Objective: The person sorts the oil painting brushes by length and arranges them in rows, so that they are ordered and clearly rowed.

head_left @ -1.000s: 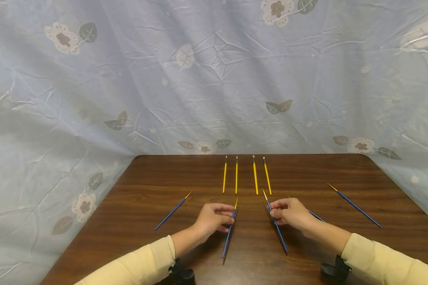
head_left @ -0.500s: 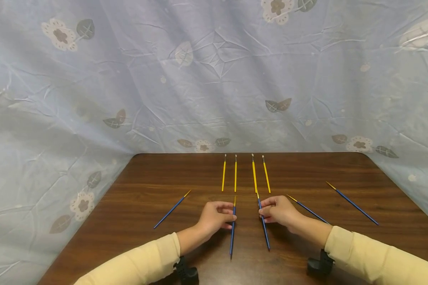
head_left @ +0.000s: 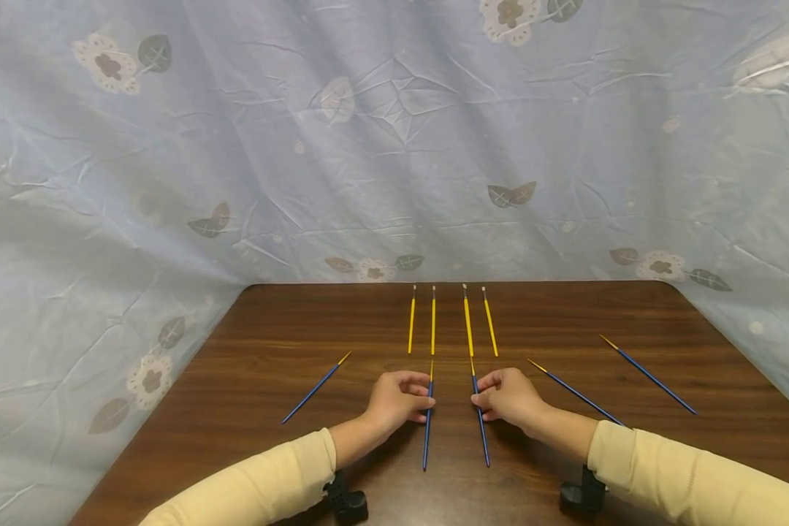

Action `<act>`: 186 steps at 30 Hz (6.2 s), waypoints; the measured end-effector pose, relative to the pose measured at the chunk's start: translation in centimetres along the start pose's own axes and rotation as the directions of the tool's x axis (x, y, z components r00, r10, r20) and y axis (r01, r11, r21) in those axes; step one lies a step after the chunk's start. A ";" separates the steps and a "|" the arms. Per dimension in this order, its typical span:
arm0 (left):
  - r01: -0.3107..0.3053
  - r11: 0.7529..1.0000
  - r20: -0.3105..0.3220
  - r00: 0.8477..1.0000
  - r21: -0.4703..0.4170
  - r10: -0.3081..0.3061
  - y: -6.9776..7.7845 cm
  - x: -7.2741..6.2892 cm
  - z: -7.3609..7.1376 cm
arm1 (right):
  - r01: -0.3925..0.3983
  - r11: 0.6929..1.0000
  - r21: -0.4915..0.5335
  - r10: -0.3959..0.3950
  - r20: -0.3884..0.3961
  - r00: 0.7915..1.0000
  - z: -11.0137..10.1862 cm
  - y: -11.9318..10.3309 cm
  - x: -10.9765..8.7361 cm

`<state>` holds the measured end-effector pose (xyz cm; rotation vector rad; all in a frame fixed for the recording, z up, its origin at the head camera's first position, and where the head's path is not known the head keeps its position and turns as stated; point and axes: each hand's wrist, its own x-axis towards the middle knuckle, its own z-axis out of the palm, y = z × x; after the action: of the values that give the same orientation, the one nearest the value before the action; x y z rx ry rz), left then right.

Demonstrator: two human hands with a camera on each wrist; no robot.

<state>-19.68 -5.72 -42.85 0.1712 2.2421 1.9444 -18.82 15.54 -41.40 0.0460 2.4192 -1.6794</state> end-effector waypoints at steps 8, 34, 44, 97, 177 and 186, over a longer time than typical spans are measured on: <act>-0.019 0.999 -0.014 1.000 0.044 0.020 -0.2 0.0 0.3 | 0.045 0.996 -0.083 -0.048 -0.033 0.998 0.6 0.3 0.0; -0.110 0.970 -0.022 0.993 0.215 0.118 -0.8 0.4 1.1 | 0.112 0.983 -0.147 -0.119 -0.044 0.992 1.3 0.8 -0.2; -0.116 0.966 -0.026 0.992 0.231 0.125 -0.8 0.3 1.2 | 0.094 0.989 -0.114 -0.100 -0.054 0.993 1.4 0.7 -0.3; -0.013 0.994 0.051 0.999 0.109 0.007 0.5 0.1 0.3 | 0.007 0.998 0.058 -0.010 0.052 0.999 -0.7 0.2 -0.3; 0.013 0.941 -0.048 0.999 0.337 0.004 -1.7 0.3 -18.7 | 0.083 0.972 -0.219 -0.063 0.097 0.993 -15.7 5.6 -0.8; 0.028 0.937 -0.070 0.998 0.348 -0.003 -1.7 0.6 -18.2 | 0.075 0.956 -0.284 -0.046 0.108 0.993 -15.8 5.9 -0.7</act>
<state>-23.93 -23.50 -42.12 0.1311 2.6096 1.5489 -19.60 32.37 -41.40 -0.1523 2.5836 -1.2991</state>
